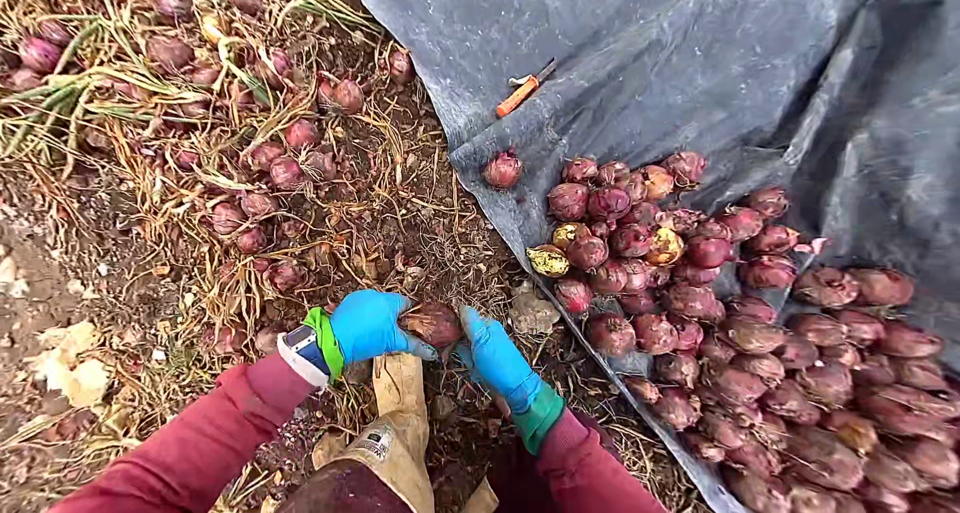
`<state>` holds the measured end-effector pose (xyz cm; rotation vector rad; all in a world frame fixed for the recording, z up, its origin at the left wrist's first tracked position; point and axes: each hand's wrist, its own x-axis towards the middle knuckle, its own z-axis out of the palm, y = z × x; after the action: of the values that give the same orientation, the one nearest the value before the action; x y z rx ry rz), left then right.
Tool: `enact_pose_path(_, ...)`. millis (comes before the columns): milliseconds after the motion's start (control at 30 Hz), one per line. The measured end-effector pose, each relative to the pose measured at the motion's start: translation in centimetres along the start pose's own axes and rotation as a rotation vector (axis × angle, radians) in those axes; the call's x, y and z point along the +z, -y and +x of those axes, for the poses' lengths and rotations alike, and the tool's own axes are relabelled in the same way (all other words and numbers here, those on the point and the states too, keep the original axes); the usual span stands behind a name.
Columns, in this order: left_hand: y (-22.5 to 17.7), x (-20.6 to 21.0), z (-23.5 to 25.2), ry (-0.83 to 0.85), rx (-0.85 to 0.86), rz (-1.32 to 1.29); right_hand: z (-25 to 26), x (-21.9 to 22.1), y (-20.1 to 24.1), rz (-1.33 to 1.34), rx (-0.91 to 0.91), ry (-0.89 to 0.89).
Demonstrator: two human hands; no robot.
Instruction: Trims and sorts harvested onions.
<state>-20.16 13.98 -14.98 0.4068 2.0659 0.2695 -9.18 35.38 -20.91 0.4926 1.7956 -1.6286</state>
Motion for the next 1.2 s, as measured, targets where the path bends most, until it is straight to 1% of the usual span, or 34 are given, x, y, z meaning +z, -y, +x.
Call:
enact_pose_path(100,-0.4,0.1,0.9,-0.031,0.007,-0.181,0.6,-0.6,-1.3,0.184,-0.017,0.045)
enact_pose_path(233,-1.5,0.2,1.1,0.041,0.11,-0.406,-1.5,-1.8,-2.1,0.456,-0.006,0.142)
enact_pose_path(300,-2.1,0.3,1.1,0.01,0.131,-0.459,-3.1,-2.4,-2.5,0.586,-0.023,0.176)
enact_pose_path(367,-1.4,0.2,2.2,-0.095,0.073,-0.497,-4.8,-3.2,-2.7,0.672,-0.118,0.185)
enact_pose_path(400,-0.4,0.2,2.9,-0.177,0.038,-0.478,-5.5,-3.4,-2.7,0.695,-0.137,0.157)
enact_pose_path(433,0.5,0.1,3.2,-0.227,0.004,-0.445,-5.9,-3.3,-2.8,0.681,-0.111,0.097)
enact_pose_path(467,0.6,-0.1,2.8,-0.259,-0.012,-0.402,-5.9,-3.2,-3.1,0.605,-0.053,0.027)
enact_pose_path(500,-0.2,-0.4,1.9,-0.277,0.001,-0.331,-5.4,-3.3,-3.5,0.475,0.007,-0.003)
enact_pose_path(533,-1.9,-0.6,0.8,-0.256,0.02,-0.215,-4.8,-3.5,-4.1,0.322,0.054,0.031)
enact_pose_path(567,-4.2,-0.5,-0.3,-0.195,0.046,-0.047,-4.4,-3.8,-4.4,0.18,0.062,0.109)
enact_pose_path(600,-6.7,-0.2,-1.1,-0.108,0.092,0.122,-4.3,-4.2,-4.3,0.076,0.035,0.181)
enact_pose_path(633,-9.3,0.3,-1.7,-0.002,0.154,0.244,-4.5,-4.6,-4.0,0.023,-0.007,0.215)
enact_pose_path(667,-11.4,0.9,-2.1,0.09,0.226,0.308,-4.9,-4.9,-3.8,0.016,-0.049,0.203)
enact_pose_path(700,-12.9,1.1,-2.6,0.147,0.294,0.317,-5.7,-5.2,-3.8,0.031,-0.085,0.16)
enact_pose_path(733,-13.6,0.8,-2.6,0.147,0.327,0.295,-6.2,-5.6,-3.8,0.091,-0.129,0.096)
enact_pose_path(767,-13.4,0.1,-2.2,0.087,0.318,0.234,-6.4,-6.2,-3.7,0.191,-0.177,0.015)
enact_pose_path(800,-12.4,-0.9,-1.6,-0.002,0.275,0.169,-6.4,-7.1,-3.5,0.318,-0.235,-0.056)
enact_pose_path(867,-8.9,-2.6,-0.8,-0.173,0.123,0.033,-5.8,-9.7,-3.3,0.616,-0.341,-0.159)
enact_pose_path(900,-6.5,-3.1,-0.7,-0.249,0.025,-0.038,-5.4,-11.1,-3.2,0.679,-0.343,-0.223)
enact_pose_path(967,-0.6,-3.2,-1.1,-0.4,-0.233,-0.145,-5.1,-12.4,-3.2,0.656,-0.257,-0.33)
enact_pose_path(1000,2.7,-3.2,-1.2,-0.49,-0.373,-0.184,-4.9,-12.2,-3.0,0.624,-0.209,-0.331)
enact_pose_path(1033,6.0,-3.1,-1.1,-0.567,-0.504,-0.215,-4.9,-11.8,-2.9,0.616,-0.165,-0.291)
enact_pose_path(1067,9.2,-2.7,-1.0,-0.623,-0.606,-0.223,-4.8,-11.2,-2.6,0.635,-0.144,-0.224)
enact_pose_path(1100,12.2,-2.2,-0.5,-0.646,-0.672,-0.205,-4.7,-10.3,-2.0,0.68,-0.15,-0.165)
enact_pose_path(1133,14.7,-1.6,0.2,-0.621,-0.707,-0.164,-4.8,-9.3,-0.9,0.727,-0.177,-0.115)
enact_pose_path(1200,18.1,0.5,2.1,-0.522,-0.712,-0.081,-4.7,-6.9,1.4,0.755,-0.281,-0.025)
